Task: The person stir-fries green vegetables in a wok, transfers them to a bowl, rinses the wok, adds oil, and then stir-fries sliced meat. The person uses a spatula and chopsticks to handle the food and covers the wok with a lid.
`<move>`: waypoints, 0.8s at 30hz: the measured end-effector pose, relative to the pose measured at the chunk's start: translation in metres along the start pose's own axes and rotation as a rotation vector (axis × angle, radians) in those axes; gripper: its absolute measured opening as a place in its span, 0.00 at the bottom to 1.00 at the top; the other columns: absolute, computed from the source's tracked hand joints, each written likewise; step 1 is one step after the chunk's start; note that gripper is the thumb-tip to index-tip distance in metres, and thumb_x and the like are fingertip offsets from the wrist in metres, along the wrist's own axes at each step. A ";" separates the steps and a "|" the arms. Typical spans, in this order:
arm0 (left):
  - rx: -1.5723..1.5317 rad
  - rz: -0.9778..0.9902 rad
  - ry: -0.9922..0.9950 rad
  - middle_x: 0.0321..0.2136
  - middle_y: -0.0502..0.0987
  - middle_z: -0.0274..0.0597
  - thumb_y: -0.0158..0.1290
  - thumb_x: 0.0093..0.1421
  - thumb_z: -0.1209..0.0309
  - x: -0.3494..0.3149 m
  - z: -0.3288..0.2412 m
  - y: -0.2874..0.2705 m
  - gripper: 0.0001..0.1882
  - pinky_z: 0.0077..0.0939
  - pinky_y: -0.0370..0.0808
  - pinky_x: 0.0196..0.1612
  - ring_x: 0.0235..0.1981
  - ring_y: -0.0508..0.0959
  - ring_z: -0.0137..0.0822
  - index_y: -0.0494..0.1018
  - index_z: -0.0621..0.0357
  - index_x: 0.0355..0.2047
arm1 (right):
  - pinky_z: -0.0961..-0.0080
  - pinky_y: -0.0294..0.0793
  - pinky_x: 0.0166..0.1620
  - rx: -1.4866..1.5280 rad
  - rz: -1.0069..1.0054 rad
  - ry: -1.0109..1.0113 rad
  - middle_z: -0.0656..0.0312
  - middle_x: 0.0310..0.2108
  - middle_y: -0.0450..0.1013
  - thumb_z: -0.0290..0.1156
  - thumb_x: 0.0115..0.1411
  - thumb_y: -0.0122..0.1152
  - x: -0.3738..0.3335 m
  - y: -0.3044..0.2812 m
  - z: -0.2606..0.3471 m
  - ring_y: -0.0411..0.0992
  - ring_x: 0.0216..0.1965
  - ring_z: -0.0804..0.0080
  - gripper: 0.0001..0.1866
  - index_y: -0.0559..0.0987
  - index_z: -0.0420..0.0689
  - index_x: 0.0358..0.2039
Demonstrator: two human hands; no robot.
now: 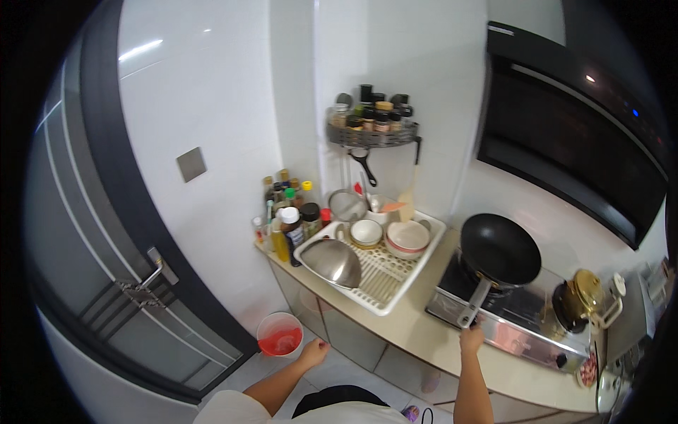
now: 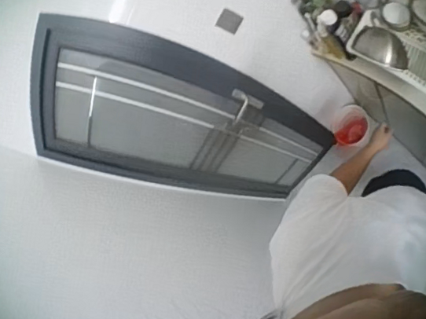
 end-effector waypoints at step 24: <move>0.198 -0.903 -0.005 0.52 0.65 0.51 0.61 0.44 0.71 0.298 -0.009 -0.251 0.27 0.37 0.64 0.52 0.49 0.69 0.49 0.66 0.61 0.45 | 0.65 0.71 0.33 -0.195 0.599 0.101 0.48 0.24 0.74 0.42 0.55 0.54 -0.196 -0.129 -0.089 0.73 0.29 0.57 0.16 0.75 0.39 0.28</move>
Point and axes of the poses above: each hand's wrist, its own x-axis towards the middle knuckle, its own y-axis out of the palm, z = x × y, the point moved 1 cm from there along x, towards the middle knuckle
